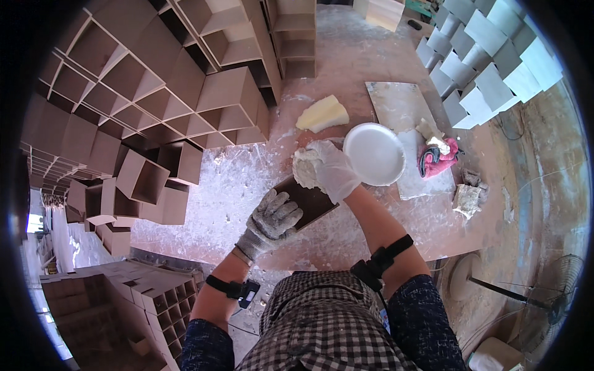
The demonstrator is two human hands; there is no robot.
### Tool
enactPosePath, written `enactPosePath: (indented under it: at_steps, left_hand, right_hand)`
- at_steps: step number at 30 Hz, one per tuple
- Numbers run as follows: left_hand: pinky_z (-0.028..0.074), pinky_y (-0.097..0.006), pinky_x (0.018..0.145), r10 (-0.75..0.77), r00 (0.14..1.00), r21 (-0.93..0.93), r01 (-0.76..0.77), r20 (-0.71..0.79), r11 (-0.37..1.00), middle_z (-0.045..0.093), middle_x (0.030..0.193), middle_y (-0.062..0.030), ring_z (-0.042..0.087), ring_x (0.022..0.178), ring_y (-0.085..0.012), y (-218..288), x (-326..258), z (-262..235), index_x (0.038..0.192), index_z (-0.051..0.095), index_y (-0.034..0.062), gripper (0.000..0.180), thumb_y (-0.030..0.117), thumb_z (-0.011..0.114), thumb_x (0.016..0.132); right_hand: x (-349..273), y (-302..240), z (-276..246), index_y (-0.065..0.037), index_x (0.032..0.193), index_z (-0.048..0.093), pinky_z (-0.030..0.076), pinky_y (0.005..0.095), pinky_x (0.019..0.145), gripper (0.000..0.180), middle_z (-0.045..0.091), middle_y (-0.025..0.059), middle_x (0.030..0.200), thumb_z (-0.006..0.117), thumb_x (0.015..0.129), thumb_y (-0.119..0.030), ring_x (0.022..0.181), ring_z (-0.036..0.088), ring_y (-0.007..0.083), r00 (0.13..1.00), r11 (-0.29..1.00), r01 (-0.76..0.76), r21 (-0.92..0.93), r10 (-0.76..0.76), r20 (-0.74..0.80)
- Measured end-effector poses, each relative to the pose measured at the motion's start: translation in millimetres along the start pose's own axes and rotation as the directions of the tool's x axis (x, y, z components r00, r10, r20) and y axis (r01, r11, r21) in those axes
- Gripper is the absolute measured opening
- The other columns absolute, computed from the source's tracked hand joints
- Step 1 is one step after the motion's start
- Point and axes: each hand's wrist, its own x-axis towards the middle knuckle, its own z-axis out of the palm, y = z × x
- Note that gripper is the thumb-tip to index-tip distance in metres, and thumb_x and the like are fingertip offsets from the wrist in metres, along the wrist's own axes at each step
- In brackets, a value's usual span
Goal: Applying white glue to the edges and surfaces of small wooden boxes using a sponge and stacking them.
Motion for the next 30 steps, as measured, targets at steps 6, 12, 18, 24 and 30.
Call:
enactPosePath:
  at_steps: [6,12,18,24,30]
  left_hand:
    - [0.03,-0.049,0.106,-0.047,0.998,-0.077,0.044,-0.046,0.996,0.054,0.112,-0.0058,0.046,0.116,-0.0288,1,-4,4,0.107,0.058,0.0146,0.047,0.029,0.07,0.064]
    - [0.029,-0.049,0.106,-0.044,0.998,-0.079,0.04,-0.045,0.996,0.054,0.112,-0.0062,0.045,0.117,-0.0288,3,-3,4,0.107,0.058,0.0144,0.046,0.028,0.07,0.065]
    - [0.029,-0.049,0.106,-0.058,0.998,-0.082,0.054,-0.039,0.995,0.054,0.111,-0.0062,0.045,0.116,-0.0285,4,1,3,0.105,0.059,0.0148,0.042,0.029,0.068,0.067]
    - [0.027,-0.049,0.106,-0.04,0.999,0.021,0.04,-0.004,0.999,0.053,0.106,-0.008,0.045,0.112,-0.0301,6,3,2,0.104,0.057,0.0121,0.048,0.038,0.069,0.066]
    - [0.028,-0.048,0.107,-0.07,0.997,0.006,0.07,0.028,0.998,0.054,0.112,-0.0061,0.046,0.115,-0.028,8,0,-1,0.107,0.058,0.014,0.045,0.035,0.068,0.068]
  right_hand:
    - [-18,-18,-16,-0.008,0.105,0.057,0.046,0.0384,0.083,0.022,0.059,0.0078,0.102,0.051,0.085,-0.016,0.092,0.06,0.0212,0.959,0.941,0.232,-0.247,-0.18,0.217]
    - [-50,-41,-32,-0.01,0.121,0.049,0.044,0.0444,0.087,0.038,0.055,0.0099,0.112,0.051,0.084,-0.018,0.098,0.059,0.0254,0.869,0.564,0.471,-0.678,-0.428,0.248]
    - [-35,-8,-13,-0.008,0.129,0.04,0.044,0.0461,0.087,0.049,0.053,0.011,0.115,0.05,0.082,-0.016,0.099,0.06,0.0258,0.787,0.145,0.494,-0.857,-0.493,0.37]
    - [-62,15,-45,-0.007,0.13,0.04,0.052,0.0369,0.067,0.048,0.054,0.0091,0.114,0.047,0.082,-0.013,0.083,0.064,0.0231,0.861,0.698,0.455,-0.553,-0.186,0.473]
    - [-126,-20,-81,-0.011,0.124,0.048,0.05,0.037,0.061,0.043,0.056,0.0073,0.109,0.047,0.081,-0.008,0.075,0.064,0.0233,0.904,0.569,0.351,-0.743,0.001,0.428]
